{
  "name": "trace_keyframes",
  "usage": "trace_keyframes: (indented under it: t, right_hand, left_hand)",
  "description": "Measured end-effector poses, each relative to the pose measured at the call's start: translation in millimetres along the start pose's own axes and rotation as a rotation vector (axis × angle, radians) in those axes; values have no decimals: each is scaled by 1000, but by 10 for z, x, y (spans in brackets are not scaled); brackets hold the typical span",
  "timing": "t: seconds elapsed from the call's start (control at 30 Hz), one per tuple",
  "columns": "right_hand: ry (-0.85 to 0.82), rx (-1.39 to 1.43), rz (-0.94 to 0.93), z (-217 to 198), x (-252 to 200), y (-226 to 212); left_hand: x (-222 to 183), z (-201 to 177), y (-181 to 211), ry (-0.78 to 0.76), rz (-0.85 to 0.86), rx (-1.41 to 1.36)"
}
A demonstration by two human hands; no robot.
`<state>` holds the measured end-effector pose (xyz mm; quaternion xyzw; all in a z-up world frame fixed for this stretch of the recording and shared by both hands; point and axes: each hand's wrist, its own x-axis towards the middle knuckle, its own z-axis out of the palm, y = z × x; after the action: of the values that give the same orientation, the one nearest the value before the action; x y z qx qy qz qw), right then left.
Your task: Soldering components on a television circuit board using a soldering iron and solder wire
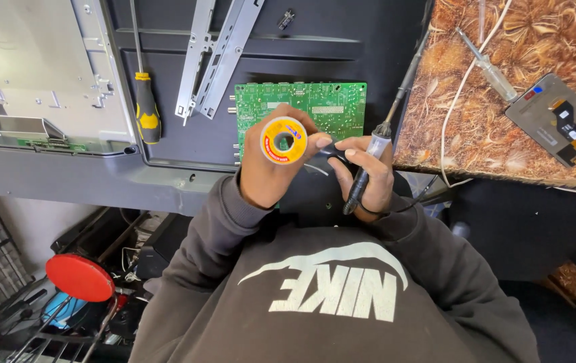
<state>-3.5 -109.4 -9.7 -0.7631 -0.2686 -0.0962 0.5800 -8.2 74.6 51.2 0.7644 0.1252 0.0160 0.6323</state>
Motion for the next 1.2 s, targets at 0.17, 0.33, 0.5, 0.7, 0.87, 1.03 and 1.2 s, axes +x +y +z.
trace_keyframes:
  t: [0.17,0.33,0.5,0.7,0.87,1.03,1.2]
  right_hand:
    - [23,6,-55,-2,53,-80]
    - [26,-20,-53,-7,-3,-65]
    - [75,-22,2,15,-21,-68]
    - [168,-32,52,-48,-5,-46]
    - [124,-10,116,-133,25,-64]
    - [80,-54,223,-108,3,-131]
    - [145,158,248,-93,-33,-179]
  left_hand:
    - [13,177,-25,221,-58,-119]
    - [-104,342,-6,219,-25,-132]
    - [-189,441,9,112,235,187]
    - [-279,342,-125,-74,382,356]
    - [-322,257,-17,-242,425,422]
    - [-349,325,-230,-215,563,674]
    - [-260,296,-101,59,567,328]
